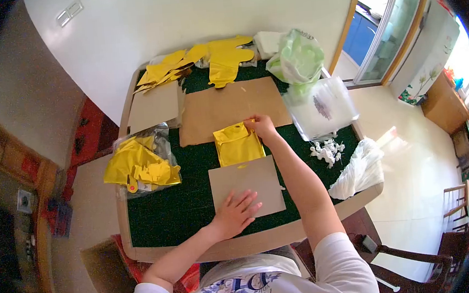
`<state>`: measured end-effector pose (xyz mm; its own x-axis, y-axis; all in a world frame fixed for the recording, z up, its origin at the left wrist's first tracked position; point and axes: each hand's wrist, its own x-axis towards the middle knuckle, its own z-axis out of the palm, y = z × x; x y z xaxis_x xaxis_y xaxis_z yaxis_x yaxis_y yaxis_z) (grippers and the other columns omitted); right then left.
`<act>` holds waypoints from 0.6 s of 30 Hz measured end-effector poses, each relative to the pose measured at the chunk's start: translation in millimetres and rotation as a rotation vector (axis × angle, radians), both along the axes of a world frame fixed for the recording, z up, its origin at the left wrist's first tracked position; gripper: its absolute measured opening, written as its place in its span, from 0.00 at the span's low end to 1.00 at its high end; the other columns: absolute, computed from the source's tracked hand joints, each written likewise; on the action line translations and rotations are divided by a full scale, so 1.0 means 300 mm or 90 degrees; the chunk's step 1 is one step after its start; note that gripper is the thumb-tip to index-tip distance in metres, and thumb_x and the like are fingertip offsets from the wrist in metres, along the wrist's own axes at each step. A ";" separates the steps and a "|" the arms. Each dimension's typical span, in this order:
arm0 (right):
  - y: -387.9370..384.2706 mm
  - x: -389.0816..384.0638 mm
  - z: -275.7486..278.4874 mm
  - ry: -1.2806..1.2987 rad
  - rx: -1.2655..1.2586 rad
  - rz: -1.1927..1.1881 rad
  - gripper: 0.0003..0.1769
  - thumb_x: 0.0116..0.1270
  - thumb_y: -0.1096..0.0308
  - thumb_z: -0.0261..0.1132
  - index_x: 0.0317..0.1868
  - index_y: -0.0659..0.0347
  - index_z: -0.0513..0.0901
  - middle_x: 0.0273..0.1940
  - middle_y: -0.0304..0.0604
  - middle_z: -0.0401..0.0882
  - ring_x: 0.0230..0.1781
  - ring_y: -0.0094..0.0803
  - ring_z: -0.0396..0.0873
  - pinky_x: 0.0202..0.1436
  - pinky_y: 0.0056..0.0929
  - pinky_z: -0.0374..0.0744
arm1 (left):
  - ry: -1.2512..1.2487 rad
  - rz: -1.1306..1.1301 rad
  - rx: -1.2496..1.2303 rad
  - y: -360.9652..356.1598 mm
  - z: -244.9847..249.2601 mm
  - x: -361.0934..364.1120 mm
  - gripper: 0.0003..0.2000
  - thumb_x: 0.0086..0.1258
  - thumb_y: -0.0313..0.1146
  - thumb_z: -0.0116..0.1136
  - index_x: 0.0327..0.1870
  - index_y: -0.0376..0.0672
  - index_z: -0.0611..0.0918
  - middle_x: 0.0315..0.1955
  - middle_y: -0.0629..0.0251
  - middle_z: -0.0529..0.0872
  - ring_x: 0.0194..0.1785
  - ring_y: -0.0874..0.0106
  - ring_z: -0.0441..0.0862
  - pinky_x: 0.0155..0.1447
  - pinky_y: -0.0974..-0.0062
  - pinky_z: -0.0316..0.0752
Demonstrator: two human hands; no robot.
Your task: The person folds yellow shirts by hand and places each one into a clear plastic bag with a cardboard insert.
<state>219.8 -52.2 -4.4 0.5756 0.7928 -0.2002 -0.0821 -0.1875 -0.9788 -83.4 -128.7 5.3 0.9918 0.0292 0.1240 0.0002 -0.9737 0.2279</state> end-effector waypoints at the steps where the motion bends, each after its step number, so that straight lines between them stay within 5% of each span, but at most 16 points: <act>1: -0.002 -0.007 0.009 0.018 0.004 -0.011 0.10 0.60 0.71 0.69 0.42 0.65 0.83 0.30 0.39 0.82 0.27 0.24 0.77 0.30 0.23 0.75 | -0.002 0.006 -0.007 -0.002 -0.006 0.000 0.24 0.73 0.44 0.50 0.69 0.55 0.66 0.72 0.62 0.61 0.76 0.63 0.54 0.74 0.46 0.49; 5: -0.013 -0.021 0.053 0.031 -0.002 -0.009 0.11 0.64 0.71 0.67 0.45 0.68 0.81 0.31 0.40 0.81 0.28 0.24 0.77 0.33 0.23 0.76 | -0.021 0.018 -0.019 0.011 -0.007 0.013 0.23 0.72 0.42 0.51 0.68 0.54 0.68 0.72 0.62 0.61 0.76 0.64 0.54 0.74 0.45 0.50; 12: 0.060 0.090 0.127 -0.508 -0.187 0.293 0.17 0.67 0.57 0.64 0.48 0.61 0.83 0.36 0.42 0.85 0.34 0.29 0.82 0.40 0.26 0.78 | -0.033 0.018 -0.048 0.009 0.007 0.015 0.23 0.69 0.41 0.55 0.65 0.53 0.71 0.71 0.61 0.64 0.75 0.63 0.57 0.73 0.44 0.53; 18: 0.149 0.052 0.229 -0.530 -0.299 0.526 0.13 0.66 0.59 0.67 0.43 0.61 0.83 0.30 0.38 0.83 0.30 0.27 0.80 0.36 0.27 0.78 | -0.073 0.020 -0.062 0.020 -0.001 0.016 0.23 0.67 0.41 0.57 0.64 0.53 0.72 0.69 0.62 0.66 0.74 0.64 0.59 0.73 0.45 0.54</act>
<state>235.3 -7.5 64.3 0.0301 0.9264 -0.3753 0.8326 -0.2310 -0.5034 -78.6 -122.7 5.0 0.9698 0.0772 0.2313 -0.0012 -0.9469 0.3214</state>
